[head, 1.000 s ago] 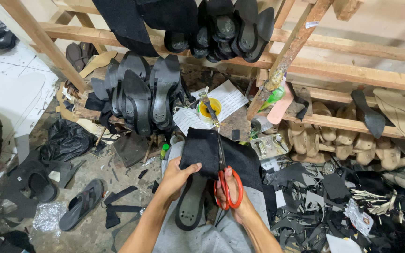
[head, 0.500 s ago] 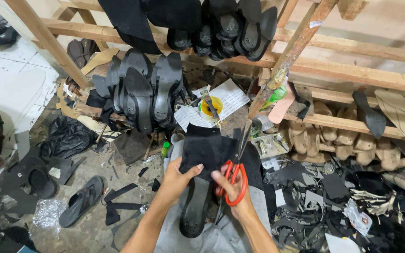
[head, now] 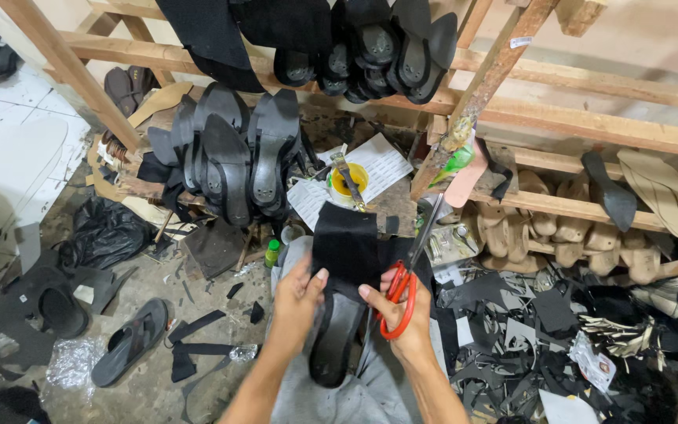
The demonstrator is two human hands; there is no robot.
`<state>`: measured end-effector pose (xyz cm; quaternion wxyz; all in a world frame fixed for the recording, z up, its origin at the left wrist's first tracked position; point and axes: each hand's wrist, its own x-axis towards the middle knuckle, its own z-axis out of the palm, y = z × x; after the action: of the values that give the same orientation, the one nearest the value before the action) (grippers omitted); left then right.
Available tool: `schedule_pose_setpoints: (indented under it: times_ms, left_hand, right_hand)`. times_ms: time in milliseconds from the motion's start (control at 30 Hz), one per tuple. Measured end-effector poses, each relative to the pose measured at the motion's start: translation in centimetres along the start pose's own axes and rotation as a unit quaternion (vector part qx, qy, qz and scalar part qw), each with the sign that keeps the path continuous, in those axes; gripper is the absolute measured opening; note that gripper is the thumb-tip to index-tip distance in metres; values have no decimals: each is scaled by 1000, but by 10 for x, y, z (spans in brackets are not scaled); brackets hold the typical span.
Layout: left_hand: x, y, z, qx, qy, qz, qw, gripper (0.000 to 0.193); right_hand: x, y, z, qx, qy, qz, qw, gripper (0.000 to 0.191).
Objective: The person sits on the floor and uses red-handled scissors to cut a black fabric insole to fit a shoe sole. They repeatedly trim the edges, check the fit, and adjust the insole on the sole throughout the clip.
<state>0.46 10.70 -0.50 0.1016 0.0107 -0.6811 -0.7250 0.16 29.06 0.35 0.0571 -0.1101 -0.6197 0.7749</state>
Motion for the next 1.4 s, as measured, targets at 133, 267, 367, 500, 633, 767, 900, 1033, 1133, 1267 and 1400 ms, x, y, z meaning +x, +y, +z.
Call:
schedule_pose_setpoints:
  times_ms: [133, 267, 367, 500, 633, 767, 900, 1033, 1133, 1267, 1400]
  left_hand:
    - [-19, 19, 22, 209, -10, 130, 969, 68]
    - [-14, 25, 37, -84, -83, -73, 990, 60]
    - [-9, 28, 37, -240, -51, -198, 949, 36]
    - [0, 33, 22, -231, -36, -203, 951, 20]
    - [3, 29, 24, -176, -42, -145, 973, 17]
    - [3, 23, 32, -186, -45, -147, 970, 16]
    - [9, 28, 25, -195, -76, -155, 966, 17]
    - [12, 32, 23, -224, -92, -130, 962, 24]
    - [12, 30, 23, -184, -78, -135, 971, 23]
    - [13, 29, 19, -189, -112, -136, 966, 30]
    - [17, 36, 16, -213, -94, -145, 962, 39]
  right_hand:
    - [-6, -15, 13, -41, 57, -78, 994, 43]
    - [-20, -35, 20, -5, -4, -20, 1000, 38]
    - [-19, -49, 11, -56, -17, 38, 998, 30]
    - [0, -54, -9, -94, -34, -129, 987, 28]
    - [10, -44, -15, 61, -109, -19, 992, 30]
    - [11, -34, -9, 18, -48, -41, 998, 46]
    - [16, -34, -9, -14, -35, -21, 999, 50]
    - [18, -35, -7, -42, -31, -40, 998, 44]
    - [17, -37, -3, -22, -14, -29, 999, 40]
    - [17, -43, -1, 18, -36, -17, 999, 35]
    - [14, -46, -2, 63, -50, 14, 997, 35]
